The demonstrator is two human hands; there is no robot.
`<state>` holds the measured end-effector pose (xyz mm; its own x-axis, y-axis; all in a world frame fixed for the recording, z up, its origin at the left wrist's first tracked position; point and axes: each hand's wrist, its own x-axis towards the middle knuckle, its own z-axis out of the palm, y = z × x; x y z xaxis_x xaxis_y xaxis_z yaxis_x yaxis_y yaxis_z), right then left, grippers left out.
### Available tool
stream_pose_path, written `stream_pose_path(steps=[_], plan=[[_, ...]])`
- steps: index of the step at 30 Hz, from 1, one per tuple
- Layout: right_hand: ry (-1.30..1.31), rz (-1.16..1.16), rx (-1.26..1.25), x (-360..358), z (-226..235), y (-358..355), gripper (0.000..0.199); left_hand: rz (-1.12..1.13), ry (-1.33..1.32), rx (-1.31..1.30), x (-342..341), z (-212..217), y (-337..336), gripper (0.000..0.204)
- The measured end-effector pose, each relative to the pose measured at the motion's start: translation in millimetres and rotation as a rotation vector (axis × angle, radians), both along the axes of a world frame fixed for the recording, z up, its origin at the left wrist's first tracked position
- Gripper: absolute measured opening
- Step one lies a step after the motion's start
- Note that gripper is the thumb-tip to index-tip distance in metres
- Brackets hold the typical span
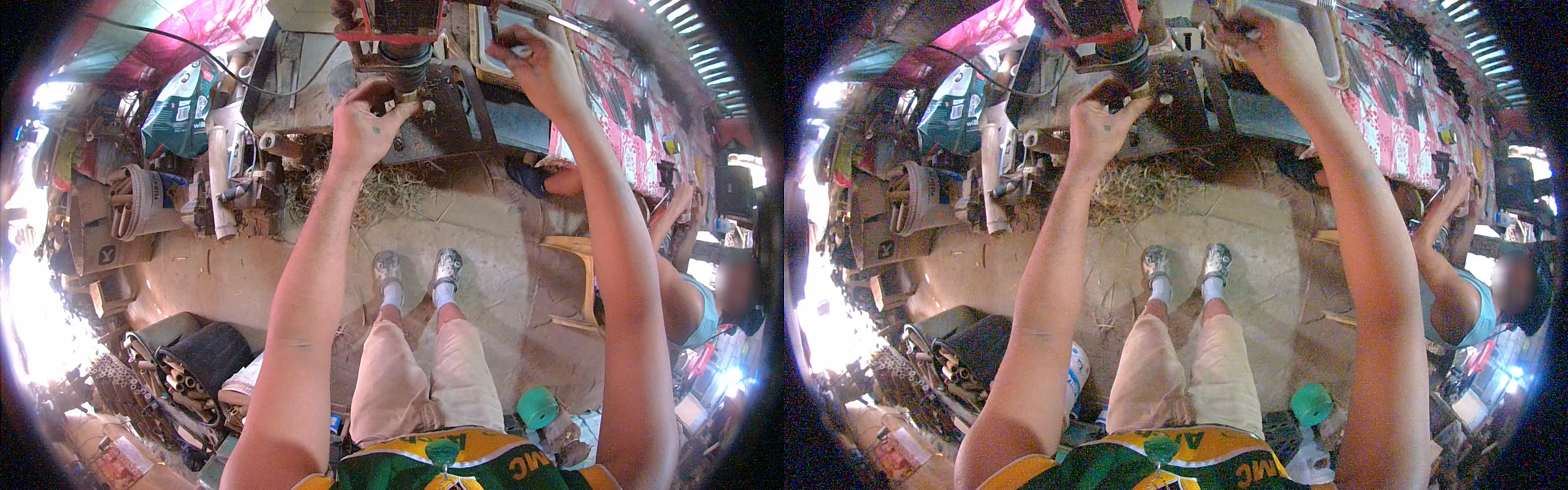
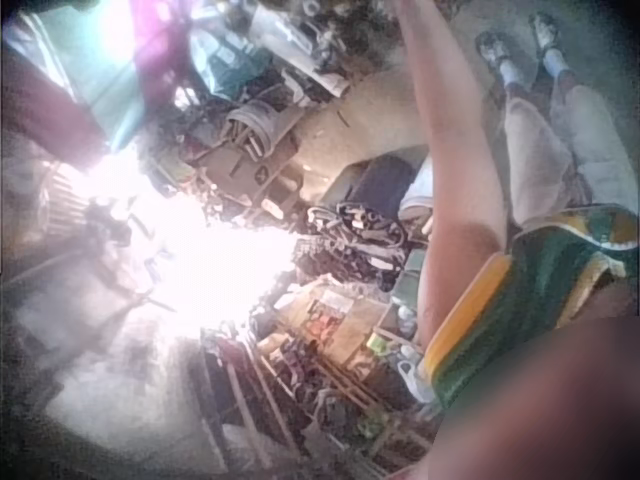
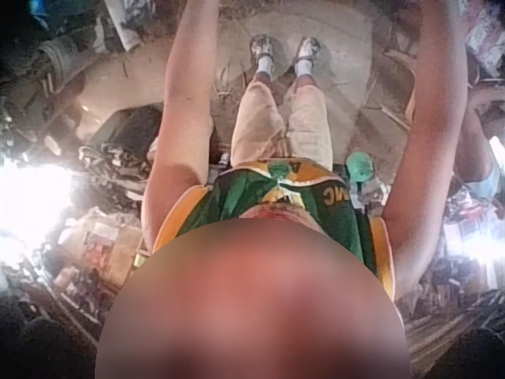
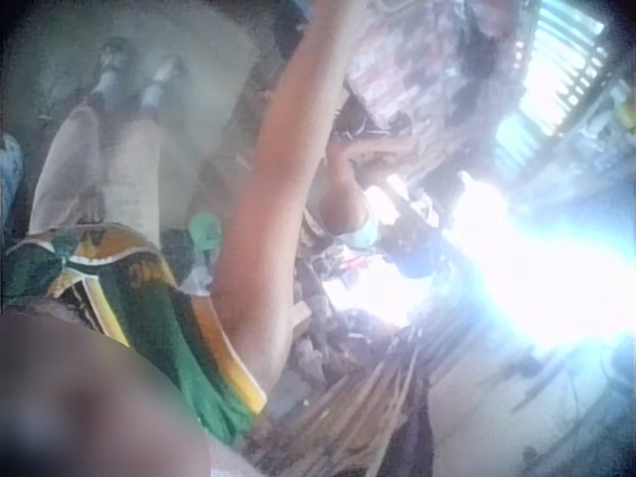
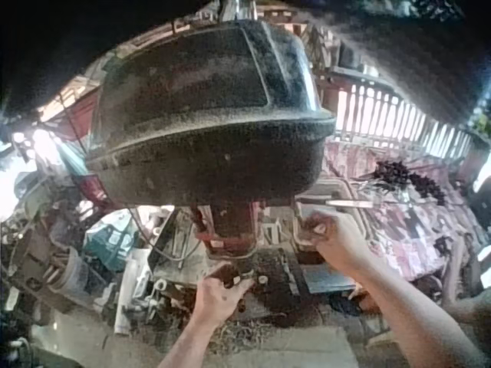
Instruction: The person walks to a drill press in a cluttered workshop, picks up small cylindrical wooden pieces, and drills holes in them one by one. After drilling, the person places the finished pieces into a bucket and then moves to a table to handle a black cylindrical object.
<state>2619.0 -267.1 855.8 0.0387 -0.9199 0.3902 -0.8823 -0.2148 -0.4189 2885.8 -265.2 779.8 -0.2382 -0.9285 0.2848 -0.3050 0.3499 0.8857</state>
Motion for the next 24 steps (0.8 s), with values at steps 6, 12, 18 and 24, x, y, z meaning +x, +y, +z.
stream_pose_path(steps=[6, 12, 18, 24], plan=[[-0.012, -0.02, 0.151, 6.8, 13.3, 9.5, 0.022, -0.013, 0.087, 0.066, -0.4, 1.5, 0.3, 0.024], [-0.807, 0.104, 0.548, 4.8, 102.1, 90.1, 0.041, 0.026, -0.055, 0.042, 1.0, 0.9, 0.3, 0.024], [-1.232, 0.384, 0.184, 2.8, 146.1, 48.7, 0.042, -0.019, 0.007, 0.038, -1.4, -6.1, -8.1, 0.028], [-1.152, 0.117, 0.081, 19.5, 153.4, 52.1, 0.04, 0.137, -0.103, -0.027, 30.2, 12.3, -10.7, 0.025]])
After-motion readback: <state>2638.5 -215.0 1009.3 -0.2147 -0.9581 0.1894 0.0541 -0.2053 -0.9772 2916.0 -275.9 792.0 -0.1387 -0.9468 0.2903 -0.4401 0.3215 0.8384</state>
